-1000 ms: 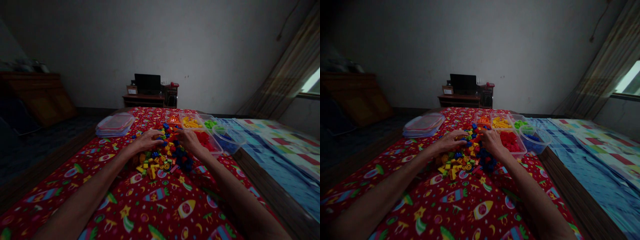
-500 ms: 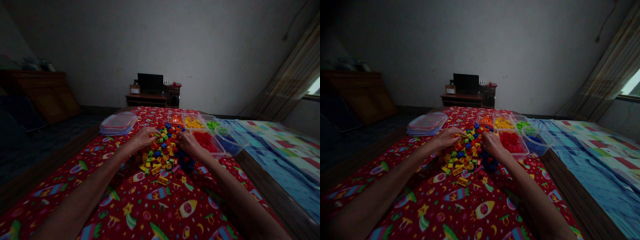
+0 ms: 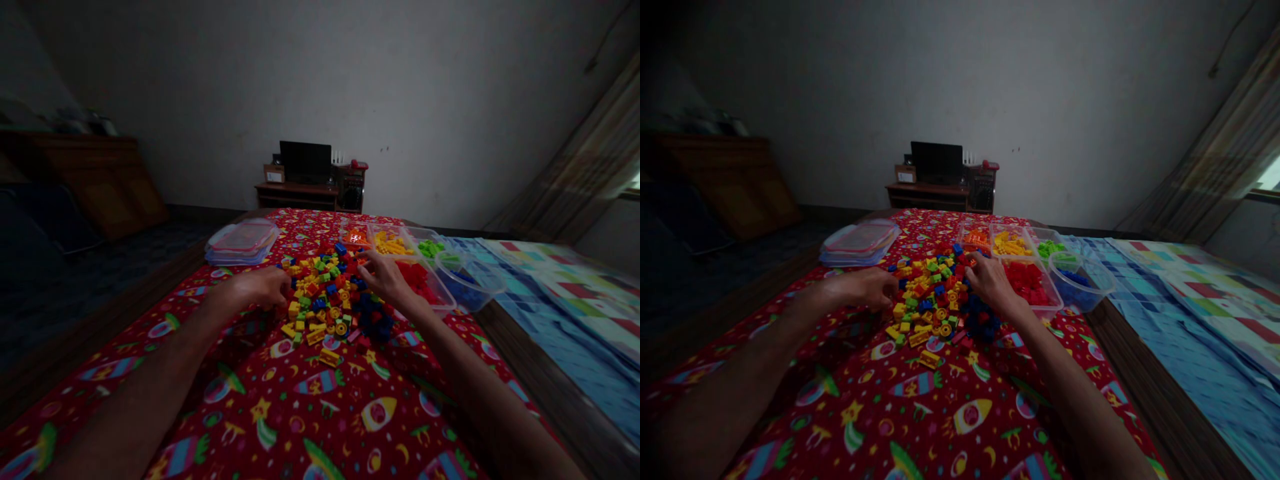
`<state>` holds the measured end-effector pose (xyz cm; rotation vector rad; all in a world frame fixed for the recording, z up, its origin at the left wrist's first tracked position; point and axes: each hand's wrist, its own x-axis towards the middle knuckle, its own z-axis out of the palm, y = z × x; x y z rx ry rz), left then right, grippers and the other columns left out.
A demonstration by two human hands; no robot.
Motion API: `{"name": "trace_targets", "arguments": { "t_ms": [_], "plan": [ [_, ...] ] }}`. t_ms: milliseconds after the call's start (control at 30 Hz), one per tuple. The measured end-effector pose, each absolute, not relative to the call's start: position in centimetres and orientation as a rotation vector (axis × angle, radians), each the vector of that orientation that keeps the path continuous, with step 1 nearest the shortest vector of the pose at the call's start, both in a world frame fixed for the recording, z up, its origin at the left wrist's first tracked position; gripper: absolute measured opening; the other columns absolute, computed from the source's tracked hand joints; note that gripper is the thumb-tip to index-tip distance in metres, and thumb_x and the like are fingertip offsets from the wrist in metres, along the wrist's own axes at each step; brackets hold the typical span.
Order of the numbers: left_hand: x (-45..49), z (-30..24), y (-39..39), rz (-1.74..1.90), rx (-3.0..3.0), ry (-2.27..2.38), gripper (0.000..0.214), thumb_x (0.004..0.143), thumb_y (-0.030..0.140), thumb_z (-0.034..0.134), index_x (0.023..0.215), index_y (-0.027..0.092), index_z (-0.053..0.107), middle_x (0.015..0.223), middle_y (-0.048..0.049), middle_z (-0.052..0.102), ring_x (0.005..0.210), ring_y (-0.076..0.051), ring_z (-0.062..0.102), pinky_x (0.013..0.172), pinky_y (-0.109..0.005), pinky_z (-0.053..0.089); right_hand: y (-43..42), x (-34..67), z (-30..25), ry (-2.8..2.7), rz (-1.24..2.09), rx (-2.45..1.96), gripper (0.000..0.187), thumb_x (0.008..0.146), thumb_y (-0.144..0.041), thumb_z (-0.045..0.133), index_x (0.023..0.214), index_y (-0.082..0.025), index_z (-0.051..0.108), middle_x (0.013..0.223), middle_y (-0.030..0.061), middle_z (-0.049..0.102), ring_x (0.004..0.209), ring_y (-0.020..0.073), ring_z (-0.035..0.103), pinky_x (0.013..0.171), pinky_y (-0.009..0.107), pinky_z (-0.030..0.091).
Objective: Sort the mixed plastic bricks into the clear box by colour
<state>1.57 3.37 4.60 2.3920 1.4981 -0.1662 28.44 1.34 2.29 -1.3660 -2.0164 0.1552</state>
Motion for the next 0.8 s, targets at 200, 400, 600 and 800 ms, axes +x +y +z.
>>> {"name": "trace_targets", "arguments": {
  "t_ms": [200,400,600,800],
  "plan": [
    [2.3,4.0,3.0,-0.191,2.5,1.393,0.011,0.06,0.02,0.055,0.06,0.019,0.066,0.059,-0.0005,0.065,0.051,-0.014,0.055,0.046,-0.022,0.035,1.6,28.3,1.9,-2.052,0.159,-1.327,0.029,0.086,-0.019,0.049,0.11,-0.013,0.063,0.076,0.0065,0.071,0.068,0.0154,0.064,0.064,0.024,0.043],
    [1.2,5.2,4.6,0.396,2.348,1.244,0.025,0.07,0.037,0.057,0.086,0.02,0.068,0.084,-0.0022,0.073,0.075,-0.017,0.065,0.067,-0.025,0.05,1.5,27.6,1.8,-1.995,0.239,-1.216,0.028,0.088,-0.023,0.048,0.109,-0.014,0.063,0.08,0.006,0.071,0.067,0.014,0.063,0.063,0.024,0.043],
    [4.0,5.0,3.3,0.742,1.905,0.986,0.046,0.071,0.044,0.065,0.108,0.017,0.06,0.105,-0.0084,0.07,0.094,-0.022,0.065,0.079,-0.032,0.052,0.3,26.9,2.2,-2.215,0.159,-1.089,0.043,0.086,-0.021,0.053,0.128,-0.015,0.052,0.076,0.0039,0.068,0.061,0.012,0.057,0.058,0.022,0.037],
    [6.0,2.9,3.5,0.75,1.867,0.95,0.062,0.067,0.045,0.069,0.119,0.017,0.053,0.091,-0.0055,0.073,0.087,-0.023,0.067,0.074,-0.034,0.053,-1.1,25.9,2.2,-2.395,-0.012,-1.005,0.034,0.088,-0.018,0.05,0.121,-0.018,0.056,0.083,0.0056,0.068,0.06,0.0097,0.052,0.055,0.021,0.031]
  ]
}}
